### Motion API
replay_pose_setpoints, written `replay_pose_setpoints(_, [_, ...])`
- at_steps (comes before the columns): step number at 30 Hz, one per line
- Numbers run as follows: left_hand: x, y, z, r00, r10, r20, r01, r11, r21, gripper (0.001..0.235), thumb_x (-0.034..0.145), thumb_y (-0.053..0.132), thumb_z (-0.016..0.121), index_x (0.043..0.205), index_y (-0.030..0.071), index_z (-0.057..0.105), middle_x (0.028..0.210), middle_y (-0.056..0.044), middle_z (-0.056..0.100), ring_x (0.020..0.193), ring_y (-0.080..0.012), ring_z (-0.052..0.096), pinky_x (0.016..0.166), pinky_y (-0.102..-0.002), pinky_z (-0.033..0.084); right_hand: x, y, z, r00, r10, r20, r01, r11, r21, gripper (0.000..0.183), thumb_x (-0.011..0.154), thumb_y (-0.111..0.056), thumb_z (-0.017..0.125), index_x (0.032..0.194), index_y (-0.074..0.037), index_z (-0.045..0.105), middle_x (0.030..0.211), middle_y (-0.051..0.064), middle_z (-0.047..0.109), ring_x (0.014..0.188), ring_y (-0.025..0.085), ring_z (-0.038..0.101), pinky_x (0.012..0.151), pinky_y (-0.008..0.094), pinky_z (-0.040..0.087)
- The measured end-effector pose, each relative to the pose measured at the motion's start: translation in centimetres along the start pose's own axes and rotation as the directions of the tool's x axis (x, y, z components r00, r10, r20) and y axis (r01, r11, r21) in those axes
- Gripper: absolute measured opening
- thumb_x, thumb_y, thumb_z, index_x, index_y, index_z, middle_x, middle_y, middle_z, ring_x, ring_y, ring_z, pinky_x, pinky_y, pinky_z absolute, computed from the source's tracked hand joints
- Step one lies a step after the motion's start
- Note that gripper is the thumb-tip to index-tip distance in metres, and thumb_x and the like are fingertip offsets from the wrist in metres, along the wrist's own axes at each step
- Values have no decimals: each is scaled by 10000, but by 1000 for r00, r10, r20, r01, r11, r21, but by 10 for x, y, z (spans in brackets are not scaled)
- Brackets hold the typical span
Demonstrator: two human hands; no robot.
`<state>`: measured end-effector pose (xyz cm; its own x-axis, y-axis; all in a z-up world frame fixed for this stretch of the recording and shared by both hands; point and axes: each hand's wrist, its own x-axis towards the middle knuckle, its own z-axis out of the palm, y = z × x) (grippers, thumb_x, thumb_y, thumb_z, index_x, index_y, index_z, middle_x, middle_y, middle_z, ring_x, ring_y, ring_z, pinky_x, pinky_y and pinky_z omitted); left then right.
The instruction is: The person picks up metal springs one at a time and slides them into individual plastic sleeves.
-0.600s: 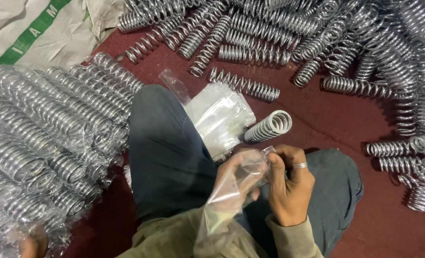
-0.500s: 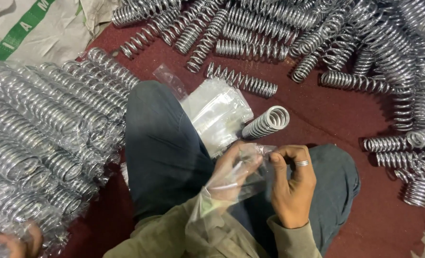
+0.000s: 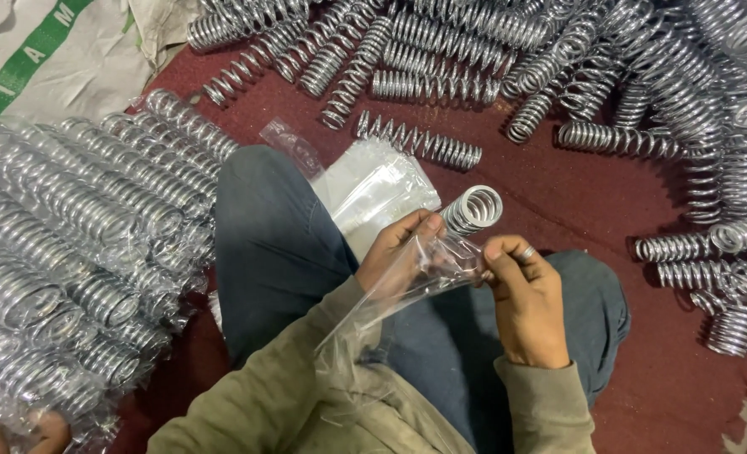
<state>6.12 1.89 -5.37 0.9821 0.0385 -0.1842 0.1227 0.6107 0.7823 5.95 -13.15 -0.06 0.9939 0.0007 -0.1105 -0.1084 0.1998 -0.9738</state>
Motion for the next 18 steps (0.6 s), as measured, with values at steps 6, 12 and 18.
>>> replay_pose_setpoints(6, [38, 22, 3, 974, 138, 181, -195, 916, 352, 223, 1052, 217, 629, 985, 9, 676, 1262, -155, 582, 927, -187, 619, 786, -308, 593, 59, -41, -12, 969, -148, 199, 240, 768, -594, 68, 975, -4, 650, 925, 9, 694, 833, 144, 579, 697, 220, 559, 656, 343, 494])
replay_pose_setpoints(12, [88, 5, 1, 981, -191, -31, 181, 851, 493, 328, 982, 336, 600, 1106, 48, 696, 948, -118, 648, 724, -209, 717, 540, -338, 597, 95, 5, -17, 981, 192, 34, -171, 929, -329, 157, 1005, -85, 539, 950, 15, 647, 704, 61, 508, 588, 149, 469, 471, 275, 411])
replay_pose_setpoints(18, [92, -34, -35, 949, -291, -125, 286, 617, 734, 472, 992, 383, 563, 1182, -27, 701, 1013, -272, 726, 819, -357, 757, 594, -427, 632, 134, 91, -63, 910, 408, 71, -373, 883, -287, 176, 1024, -85, 434, 938, 33, 533, 713, 3, 343, 645, 121, 370, 570, 224, 366])
